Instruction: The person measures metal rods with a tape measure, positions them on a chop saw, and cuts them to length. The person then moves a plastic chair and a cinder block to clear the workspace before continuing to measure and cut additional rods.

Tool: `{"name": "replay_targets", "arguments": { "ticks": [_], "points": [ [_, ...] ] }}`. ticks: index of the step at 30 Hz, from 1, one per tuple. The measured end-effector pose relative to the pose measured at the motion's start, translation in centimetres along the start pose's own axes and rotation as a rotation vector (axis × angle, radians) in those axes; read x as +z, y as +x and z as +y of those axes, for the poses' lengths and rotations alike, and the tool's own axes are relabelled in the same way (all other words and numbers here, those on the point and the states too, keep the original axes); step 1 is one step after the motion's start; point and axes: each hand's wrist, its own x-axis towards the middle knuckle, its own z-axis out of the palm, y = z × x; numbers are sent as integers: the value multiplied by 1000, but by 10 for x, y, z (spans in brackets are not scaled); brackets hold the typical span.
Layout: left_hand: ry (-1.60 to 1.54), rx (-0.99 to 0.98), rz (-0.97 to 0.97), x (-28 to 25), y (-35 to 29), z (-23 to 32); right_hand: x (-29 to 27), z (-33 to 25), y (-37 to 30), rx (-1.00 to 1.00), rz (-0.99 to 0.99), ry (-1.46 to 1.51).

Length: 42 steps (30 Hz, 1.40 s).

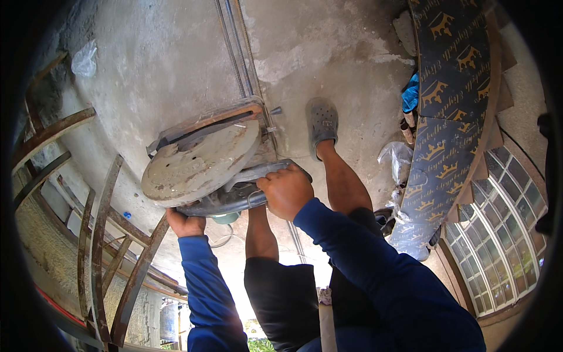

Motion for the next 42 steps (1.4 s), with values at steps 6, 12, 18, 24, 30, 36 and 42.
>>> {"name": "replay_targets", "arguments": {
  "ticks": [6,12,18,24,30,36,42],
  "points": [
    [-20,17,-8,6,-2,4,11,1,4,8,-19,22],
    [1,79,129,12,1,2,18,5,12,-14,-17,49],
    [-17,62,124,2,9,9,24,1,16,-13,8,53],
    [-47,25,142,8,10,13,21,-6,19,-9,-21,15],
    [-27,41,147,13,5,14,22,-7,18,-7,-4,24],
    [-3,63,107,5,15,21,31,-5,21,0,-4,62],
    [12,81,147,1,21,19,33,-5,21,22,-42,65]
  ]
}}
